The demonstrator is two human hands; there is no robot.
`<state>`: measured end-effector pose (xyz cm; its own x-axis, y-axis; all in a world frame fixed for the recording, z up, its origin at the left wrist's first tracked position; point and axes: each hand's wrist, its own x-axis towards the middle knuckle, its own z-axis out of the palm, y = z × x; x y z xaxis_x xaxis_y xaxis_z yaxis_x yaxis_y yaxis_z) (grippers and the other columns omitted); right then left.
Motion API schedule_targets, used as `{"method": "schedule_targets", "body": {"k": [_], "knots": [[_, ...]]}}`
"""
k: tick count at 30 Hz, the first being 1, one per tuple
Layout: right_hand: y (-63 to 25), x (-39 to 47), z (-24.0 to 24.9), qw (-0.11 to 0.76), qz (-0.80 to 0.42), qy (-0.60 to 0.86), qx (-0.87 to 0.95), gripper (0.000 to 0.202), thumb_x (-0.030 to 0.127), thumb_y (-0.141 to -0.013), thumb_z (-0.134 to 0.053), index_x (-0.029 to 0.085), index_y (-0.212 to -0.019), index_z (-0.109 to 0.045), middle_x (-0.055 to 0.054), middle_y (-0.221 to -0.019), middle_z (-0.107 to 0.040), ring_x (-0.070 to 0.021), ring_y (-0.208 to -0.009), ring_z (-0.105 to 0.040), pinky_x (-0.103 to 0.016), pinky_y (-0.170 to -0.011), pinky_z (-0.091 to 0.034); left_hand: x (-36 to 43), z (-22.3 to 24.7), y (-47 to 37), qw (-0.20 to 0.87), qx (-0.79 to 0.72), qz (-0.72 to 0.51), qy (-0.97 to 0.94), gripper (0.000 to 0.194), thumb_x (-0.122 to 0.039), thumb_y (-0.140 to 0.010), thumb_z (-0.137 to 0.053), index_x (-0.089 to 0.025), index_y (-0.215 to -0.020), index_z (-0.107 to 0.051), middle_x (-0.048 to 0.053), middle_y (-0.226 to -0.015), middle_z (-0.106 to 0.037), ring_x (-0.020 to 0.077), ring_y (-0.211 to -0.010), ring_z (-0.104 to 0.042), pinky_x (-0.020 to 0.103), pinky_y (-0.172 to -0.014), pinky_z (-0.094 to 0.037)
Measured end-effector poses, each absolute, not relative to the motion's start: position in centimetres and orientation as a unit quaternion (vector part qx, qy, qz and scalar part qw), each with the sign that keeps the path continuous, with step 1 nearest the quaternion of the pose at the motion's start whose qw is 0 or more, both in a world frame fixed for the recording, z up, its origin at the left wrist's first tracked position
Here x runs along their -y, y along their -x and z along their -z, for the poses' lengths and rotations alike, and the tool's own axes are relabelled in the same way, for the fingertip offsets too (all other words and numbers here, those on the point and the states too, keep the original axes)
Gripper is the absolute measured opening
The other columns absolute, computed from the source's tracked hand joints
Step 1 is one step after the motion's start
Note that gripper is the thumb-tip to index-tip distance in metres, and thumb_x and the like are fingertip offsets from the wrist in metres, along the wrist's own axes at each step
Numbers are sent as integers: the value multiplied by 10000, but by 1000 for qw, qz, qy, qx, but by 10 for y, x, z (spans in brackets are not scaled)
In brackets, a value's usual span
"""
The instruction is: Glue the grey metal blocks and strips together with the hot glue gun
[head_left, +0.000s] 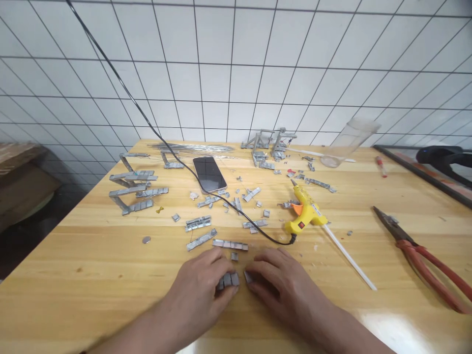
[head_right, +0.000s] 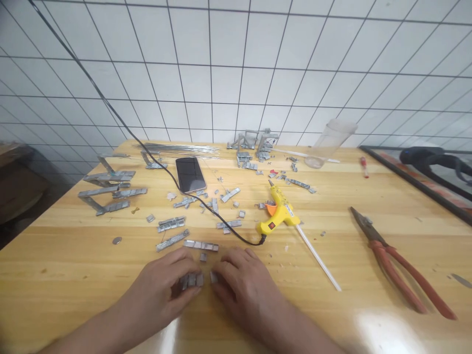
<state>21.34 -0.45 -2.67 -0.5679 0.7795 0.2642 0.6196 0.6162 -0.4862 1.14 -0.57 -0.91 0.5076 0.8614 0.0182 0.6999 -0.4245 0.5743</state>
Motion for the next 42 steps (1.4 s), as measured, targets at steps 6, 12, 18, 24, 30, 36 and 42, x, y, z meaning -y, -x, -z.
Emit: {"method": "schedule_targets", "body": {"k": [6,12,18,24,30,36,42], "knots": [[-212,4,28,237,-190,404,863,89,103,-805,-592,182,-834,-620,-47,-779,-644,-203,-731,-577,-325,-653,-426,8,11,-12,253,-471,-159,-830,87,-141,-776,-528,-206,-800,-580,23,-827,-571,175,-753,-544,271,-644,-414],[-210,2,28,236,-199,405,861,103,112,-796,-609,191,-858,-631,-48,-789,-656,-213,-753,-578,-330,-662,-418,7,11,-13,253,-468,-148,-834,84,-150,-779,-534,-207,-803,-591,25,-832,-578,182,-776,-548,275,-649,-413],[-212,8,27,258,-201,401,855,211,121,-774,-624,215,-964,-613,-55,-891,-661,-223,-813,-587,-361,-712,-443,6,11,-12,256,-469,-157,-831,108,-123,-753,-545,-211,-809,-575,18,-855,-582,180,-781,-553,275,-643,-411],[-243,2,10,476,-155,516,695,198,214,-816,-593,220,-1014,-596,-35,-816,-604,-175,-682,-559,-319,-649,-473,7,19,-7,263,-444,-182,-837,160,-92,-749,-526,-228,-824,-566,2,-839,-575,168,-777,-552,266,-648,-409],[-271,-14,0,673,-355,570,311,433,369,-692,-751,224,-1070,-599,-42,-1004,-664,-188,-870,-634,-307,-737,-519,3,25,-4,255,-417,-187,-852,156,-98,-769,-518,-230,-841,-560,0,-833,-577,155,-752,-562,246,-621,-411],[-276,1,7,572,-657,471,138,445,324,-691,-741,139,-1079,-624,-141,-1154,-677,-281,-1126,-591,-396,-978,-468,-2,23,-6,252,-416,-203,-850,106,-132,-799,-528,-221,-837,-572,4,-802,-574,148,-736,-561,237,-619,-415],[-282,-20,6,509,-729,454,60,266,243,-715,-694,105,-942,-673,-179,-1088,-704,-284,-1068,-633,-358,-869,-554,1,24,-8,257,-440,-204,-836,125,-122,-722,-595,-215,-804,-608,15,-787,-589,153,-707,-566,230,-579,-413]]}}
